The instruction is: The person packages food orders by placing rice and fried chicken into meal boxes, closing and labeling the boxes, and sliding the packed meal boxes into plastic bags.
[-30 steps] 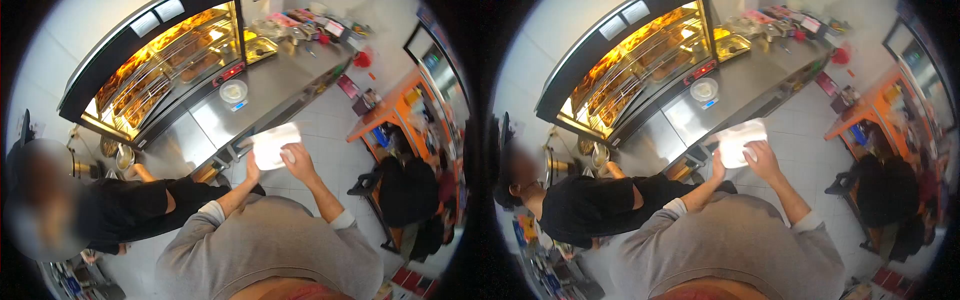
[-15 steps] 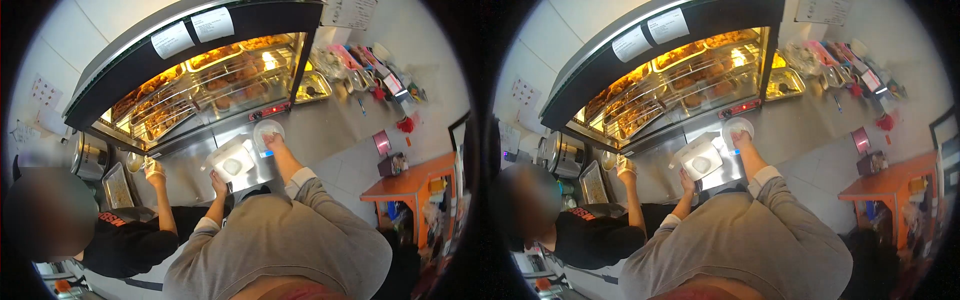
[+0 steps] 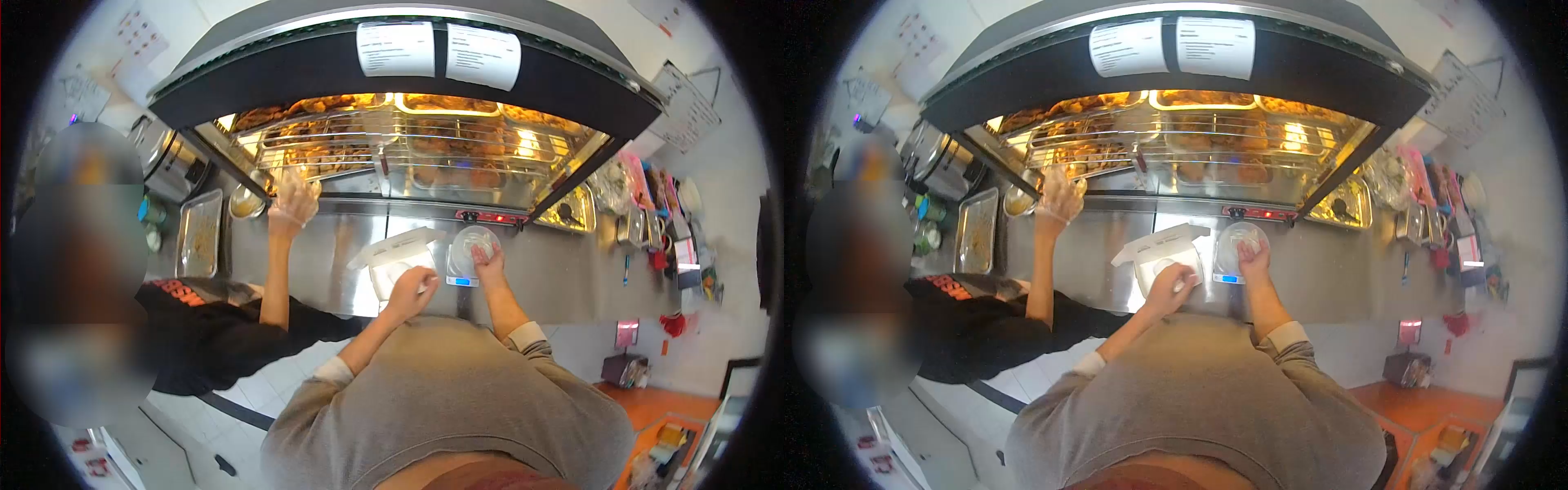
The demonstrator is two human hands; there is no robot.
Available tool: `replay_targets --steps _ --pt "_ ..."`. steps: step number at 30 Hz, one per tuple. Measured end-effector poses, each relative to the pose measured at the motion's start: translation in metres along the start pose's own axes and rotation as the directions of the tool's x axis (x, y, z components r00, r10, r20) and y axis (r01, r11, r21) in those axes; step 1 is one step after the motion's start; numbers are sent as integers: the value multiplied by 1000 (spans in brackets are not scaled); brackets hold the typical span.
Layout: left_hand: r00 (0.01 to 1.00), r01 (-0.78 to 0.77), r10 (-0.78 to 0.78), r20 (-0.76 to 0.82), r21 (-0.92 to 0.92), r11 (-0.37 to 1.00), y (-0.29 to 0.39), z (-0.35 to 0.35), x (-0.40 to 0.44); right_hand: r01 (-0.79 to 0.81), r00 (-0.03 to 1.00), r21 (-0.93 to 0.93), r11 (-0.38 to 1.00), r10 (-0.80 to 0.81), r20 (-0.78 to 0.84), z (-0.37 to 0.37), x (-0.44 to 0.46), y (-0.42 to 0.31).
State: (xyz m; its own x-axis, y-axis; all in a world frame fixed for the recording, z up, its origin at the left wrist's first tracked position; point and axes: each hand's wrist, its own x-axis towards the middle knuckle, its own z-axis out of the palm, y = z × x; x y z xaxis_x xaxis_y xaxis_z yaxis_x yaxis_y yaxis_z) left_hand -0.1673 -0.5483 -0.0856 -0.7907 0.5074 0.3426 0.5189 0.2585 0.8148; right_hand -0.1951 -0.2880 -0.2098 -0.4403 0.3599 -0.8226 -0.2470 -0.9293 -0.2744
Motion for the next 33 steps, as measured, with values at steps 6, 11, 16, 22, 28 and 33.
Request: replay_targets --steps 6,11,16,22,28,33 --pt "983 -151 146 115 35 988 16 51 62 144 988 -273 951 -124 88 -15 36 -10" --pt "989 -136 146 -28 224 965 45 71 77 564 730 -407 719 -202 653 2 -110 -36" --pt "972 -202 221 -80 197 960 52 86 84 532 672 -294 794 -185 718 4 -153 -52" --pt "961 -168 218 -172 263 950 69 95 85 444 670 -251 860 -132 730 9 -152 -61" --pt "949 -116 231 -215 441 890 77 94 84 240 731 -298 924 31 682 16 -151 -63" --pt "997 -61 26 70 567 821 83 101 72 98 657 -364 926 214 722 5 -125 -74"
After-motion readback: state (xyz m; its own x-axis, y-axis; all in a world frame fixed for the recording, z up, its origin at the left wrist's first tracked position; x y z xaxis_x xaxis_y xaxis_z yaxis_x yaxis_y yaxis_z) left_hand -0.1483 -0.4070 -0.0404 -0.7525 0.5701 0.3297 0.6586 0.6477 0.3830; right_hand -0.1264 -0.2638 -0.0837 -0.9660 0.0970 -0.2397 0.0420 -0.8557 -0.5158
